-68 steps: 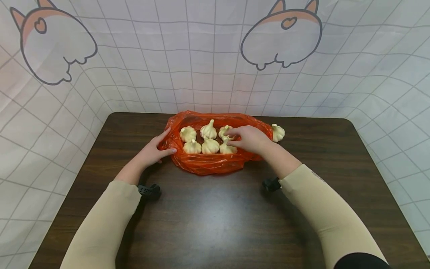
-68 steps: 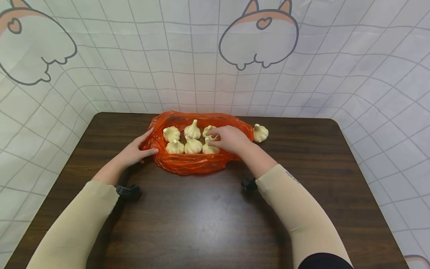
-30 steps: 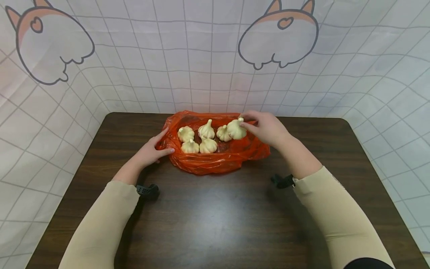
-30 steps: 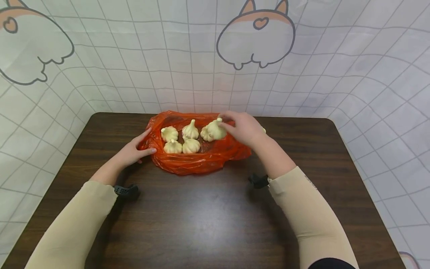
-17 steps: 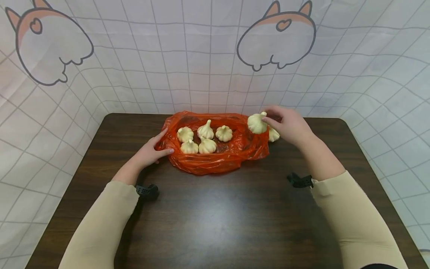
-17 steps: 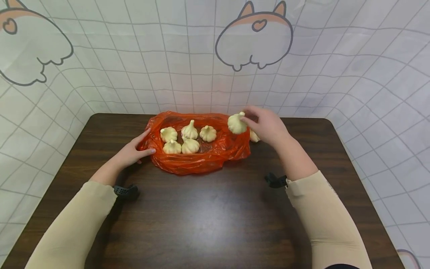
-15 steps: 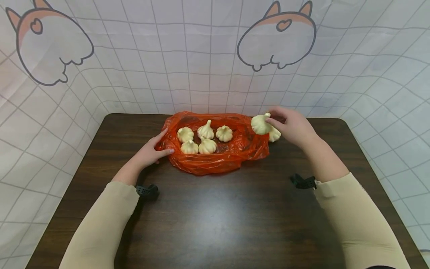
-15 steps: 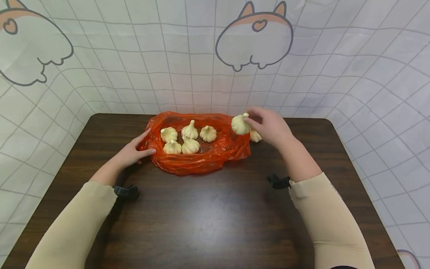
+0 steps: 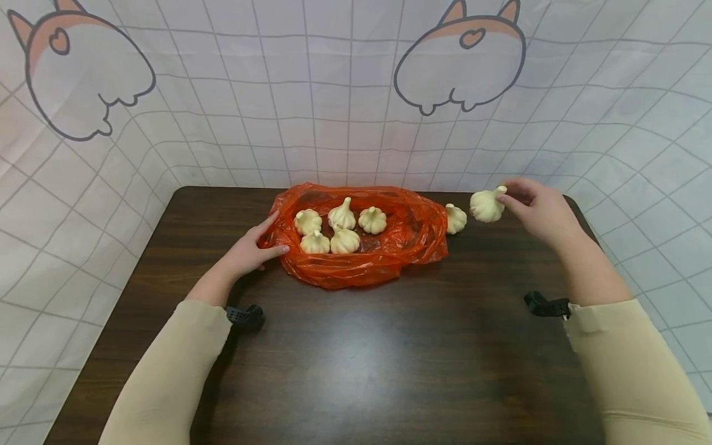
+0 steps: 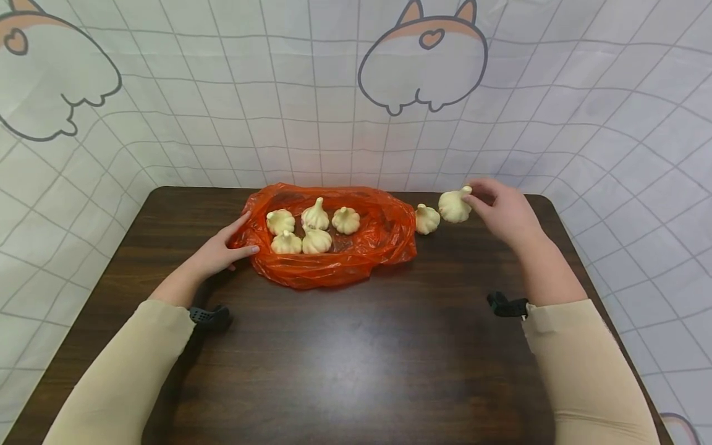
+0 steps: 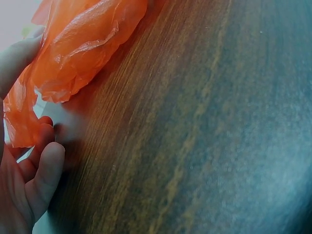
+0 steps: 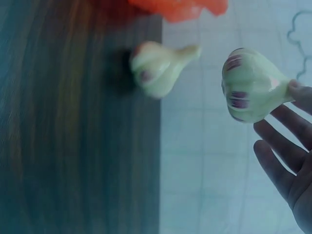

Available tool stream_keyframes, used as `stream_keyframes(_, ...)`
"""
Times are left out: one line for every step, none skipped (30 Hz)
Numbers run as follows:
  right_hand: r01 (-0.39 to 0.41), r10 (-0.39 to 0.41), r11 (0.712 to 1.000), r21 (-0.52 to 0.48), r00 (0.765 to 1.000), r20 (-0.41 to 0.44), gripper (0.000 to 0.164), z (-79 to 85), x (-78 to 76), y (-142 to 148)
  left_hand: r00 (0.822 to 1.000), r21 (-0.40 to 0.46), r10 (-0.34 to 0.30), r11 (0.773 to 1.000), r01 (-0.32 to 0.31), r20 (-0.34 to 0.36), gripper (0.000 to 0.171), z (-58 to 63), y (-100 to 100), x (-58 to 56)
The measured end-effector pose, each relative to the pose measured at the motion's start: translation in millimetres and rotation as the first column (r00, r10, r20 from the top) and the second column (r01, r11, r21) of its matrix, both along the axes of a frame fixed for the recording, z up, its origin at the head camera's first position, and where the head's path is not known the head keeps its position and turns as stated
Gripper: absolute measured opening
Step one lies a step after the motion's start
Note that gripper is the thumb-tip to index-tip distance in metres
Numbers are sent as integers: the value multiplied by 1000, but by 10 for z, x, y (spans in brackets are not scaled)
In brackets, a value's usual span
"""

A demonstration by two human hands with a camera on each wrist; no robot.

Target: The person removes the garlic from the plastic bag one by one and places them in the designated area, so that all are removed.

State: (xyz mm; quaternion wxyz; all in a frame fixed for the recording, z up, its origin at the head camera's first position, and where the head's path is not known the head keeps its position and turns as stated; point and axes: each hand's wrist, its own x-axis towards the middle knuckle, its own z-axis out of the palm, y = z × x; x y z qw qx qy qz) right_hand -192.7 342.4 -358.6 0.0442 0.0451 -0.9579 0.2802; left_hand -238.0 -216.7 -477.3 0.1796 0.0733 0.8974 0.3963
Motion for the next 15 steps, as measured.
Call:
stream_keyframes(2,-2,1000,1,1000,4,52,-19,-10,47,1000,-1,1,1000,-1,1,94,-1,-1,0)
stream_keyframes(5,-5,1000,3,1000,12,52,-42,-22,90,1000,-3,1,1000,-1,1,94,-3,-3,0)
stream_keyframes(7,-7,1000,5,1000,19,53,-66,-33,127,1000,-3,1,1000,-1,1,94,-6,-5,0)
stream_keyframes(6,-6,1000,7,1000,26,53,-92,-49,161,1000,-4,0,1000,0,1,94,-10,-8,-2)
stream_keyframes(4,-4,1000,7,999,34,53,-119,-65,190,1000,-4,0,1000,0,0,94,-15,-11,-4)
stream_keyframes(3,-4,1000,4,999,40,52,-147,-82,215,1000,-4,-1,1000,1,0,94,-19,-12,-6)
stream_keyframes(4,-5,1000,4,999,49,52,-178,-100,237,1000,-4,-1,1000,1,-1,94,-25,-15,-9)
stream_keyframes(6,-6,1000,5,998,59,52,-211,-121,255,1000,-4,0,1000,0,-2,94,-30,-17,-12)
stream_keyframes(7,-8,1000,8,998,68,52,-244,-141,271,1000,-4,0,1000,0,-2,93,-35,-18,-15)
stream_keyframes(8,-8,1000,7,997,79,53,-278,-161,284,1000,-3,1,1000,-1,-2,93,-38,-19,-18)
stream_keyframes(10,-11,1000,8,996,93,53,-313,-181,295,1000,-2,2,1000,-2,-2,93,-41,-19,-21)
stream_keyframes(10,-11,1000,14,995,103,54,-347,-201,303,1000,0,0,1000,0,-2,93,-41,-17,-23)
stream_keyframes(8,-10,1000,19,994,110,54,-380,-226,306,1000,2,1,1000,-1,-1,93,-41,-18,-23)
stream_keyframes(5,-8,1000,22,993,114,53,-410,-251,307,1000,4,1,1000,-1,1,93,-39,-18,-23)
stream_keyframes(2,-4,1000,22,993,118,53,-437,-275,305,1000,7,1,1000,-1,3,93,-35,-17,-22)
